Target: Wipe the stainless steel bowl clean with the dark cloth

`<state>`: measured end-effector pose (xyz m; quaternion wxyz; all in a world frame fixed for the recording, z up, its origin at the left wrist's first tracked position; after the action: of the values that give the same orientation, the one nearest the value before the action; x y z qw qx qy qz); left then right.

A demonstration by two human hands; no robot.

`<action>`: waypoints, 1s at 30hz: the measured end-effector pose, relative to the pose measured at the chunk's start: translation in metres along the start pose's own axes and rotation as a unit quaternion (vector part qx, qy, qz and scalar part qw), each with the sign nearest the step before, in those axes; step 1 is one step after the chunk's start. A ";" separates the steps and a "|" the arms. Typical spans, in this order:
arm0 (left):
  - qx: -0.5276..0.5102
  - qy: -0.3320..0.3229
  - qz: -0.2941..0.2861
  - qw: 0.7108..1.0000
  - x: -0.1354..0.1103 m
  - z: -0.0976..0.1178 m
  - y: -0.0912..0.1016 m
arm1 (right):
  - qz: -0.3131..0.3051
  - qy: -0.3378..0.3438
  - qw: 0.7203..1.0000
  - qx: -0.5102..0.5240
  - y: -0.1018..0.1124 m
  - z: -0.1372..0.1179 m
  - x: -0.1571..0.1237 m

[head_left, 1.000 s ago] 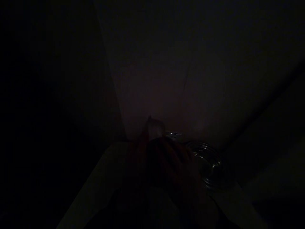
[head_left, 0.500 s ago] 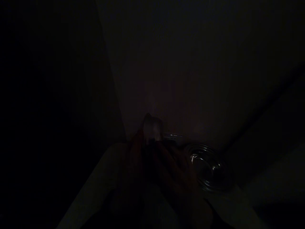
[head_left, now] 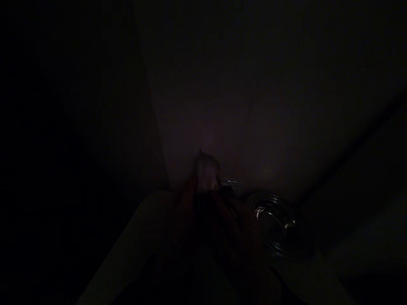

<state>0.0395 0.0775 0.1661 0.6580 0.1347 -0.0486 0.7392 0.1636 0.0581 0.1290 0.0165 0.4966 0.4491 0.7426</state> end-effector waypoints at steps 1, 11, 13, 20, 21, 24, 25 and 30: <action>-0.001 0.005 -0.001 1.000 -0.001 0.002 -0.002 | 0.000 -0.003 1.000 -0.004 0.000 0.001 0.001; -0.051 0.057 0.000 0.997 -0.002 0.008 -0.008 | 0.013 -0.018 1.000 -0.007 0.002 0.000 0.002; -0.064 0.066 0.003 0.996 0.000 0.001 -0.008 | 0.017 -0.017 1.000 -0.007 0.002 0.000 0.003; -0.114 0.081 -0.017 0.990 0.000 -0.022 -0.016 | -0.003 -0.037 0.998 -0.040 0.005 0.010 0.007; -0.118 0.083 -0.017 0.989 0.001 -0.023 -0.016 | 0.000 -0.037 0.999 -0.040 0.005 0.009 0.006; -0.123 0.085 -0.011 0.989 0.003 -0.024 -0.015 | 0.013 -0.025 0.999 -0.025 0.004 0.003 0.005; -0.123 0.083 -0.009 0.989 0.003 -0.024 -0.014 | 0.015 -0.023 0.999 -0.020 0.004 0.002 0.005; -0.131 0.068 -0.028 0.989 0.000 -0.019 -0.017 | 0.023 -0.055 0.997 -0.049 0.006 0.006 0.008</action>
<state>0.0535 0.0843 0.1456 0.6922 -0.0013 -0.0963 0.7152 0.1667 0.0625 0.1397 0.0491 0.5455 0.3989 0.7355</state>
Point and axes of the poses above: each hand's wrist, its own x-axis towards the middle knuckle, its own y-axis out of the back of the hand, z = x × y, the point moved 2 cm from there along x, towards the middle knuckle, and after that the axes turned 11 degrees about -z, right-handed, at the moved point
